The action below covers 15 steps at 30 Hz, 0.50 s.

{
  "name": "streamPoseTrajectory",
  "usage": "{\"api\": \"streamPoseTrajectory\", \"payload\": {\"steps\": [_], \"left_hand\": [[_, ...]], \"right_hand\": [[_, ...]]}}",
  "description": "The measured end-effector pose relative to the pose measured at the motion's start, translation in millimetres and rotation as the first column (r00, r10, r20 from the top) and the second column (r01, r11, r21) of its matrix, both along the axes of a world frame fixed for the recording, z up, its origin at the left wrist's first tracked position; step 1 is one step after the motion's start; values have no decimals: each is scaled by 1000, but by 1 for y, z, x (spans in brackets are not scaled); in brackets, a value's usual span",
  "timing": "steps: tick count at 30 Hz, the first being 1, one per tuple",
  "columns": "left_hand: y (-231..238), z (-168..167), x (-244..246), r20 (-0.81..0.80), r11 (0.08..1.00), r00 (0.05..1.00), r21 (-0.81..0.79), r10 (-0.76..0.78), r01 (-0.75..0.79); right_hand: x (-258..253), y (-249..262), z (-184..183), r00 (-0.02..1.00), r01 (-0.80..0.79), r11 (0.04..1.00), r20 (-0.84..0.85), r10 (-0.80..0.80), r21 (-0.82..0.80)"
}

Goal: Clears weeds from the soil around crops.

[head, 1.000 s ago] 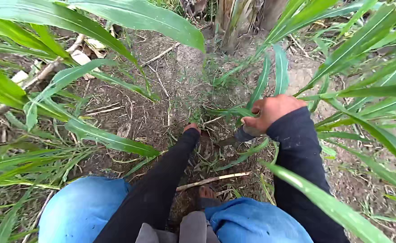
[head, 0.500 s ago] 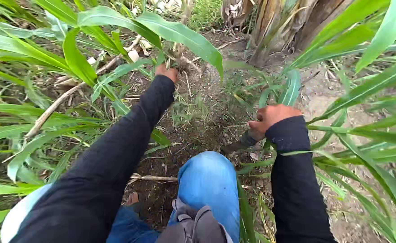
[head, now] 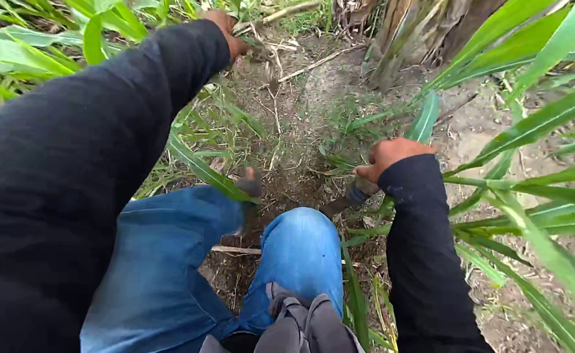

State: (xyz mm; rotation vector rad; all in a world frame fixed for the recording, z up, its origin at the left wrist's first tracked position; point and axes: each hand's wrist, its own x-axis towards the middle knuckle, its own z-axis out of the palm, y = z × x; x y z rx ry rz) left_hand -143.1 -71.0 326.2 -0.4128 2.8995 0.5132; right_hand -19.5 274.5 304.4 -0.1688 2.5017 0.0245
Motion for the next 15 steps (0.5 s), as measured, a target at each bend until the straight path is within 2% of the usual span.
{"api": "streamPoseTrajectory", "payload": {"steps": [2,5,7,9,10,11,13,15], "left_hand": [[34,8,2,138,999,989,-9,-45,47],[67,-17,-12,242,983,953,28,-181,179],[82,-59,-20,310,970,920,57,-242,236],[89,-128,-25,362,970,900,99,-242,221],[93,-166,-25,408,970,881,105,-241,217],[94,-202,-21,470,970,849,94,-242,225],[93,-258,0,597,965,766,55,-239,258],[86,-292,25,646,971,737,27,-199,238]], "right_hand": [[6,-1,2,999,-9,1000,34,9,-13],[16,11,-6,992,-16,998,121,23,-60],[19,13,3,961,-17,1000,277,19,-13],[20,17,20,924,-17,999,381,-1,45],[22,23,30,930,1,998,368,-22,58],[27,31,42,954,29,998,296,-43,49],[41,46,61,999,38,999,10,-38,6],[43,54,74,969,1,1000,-246,5,23]]}}
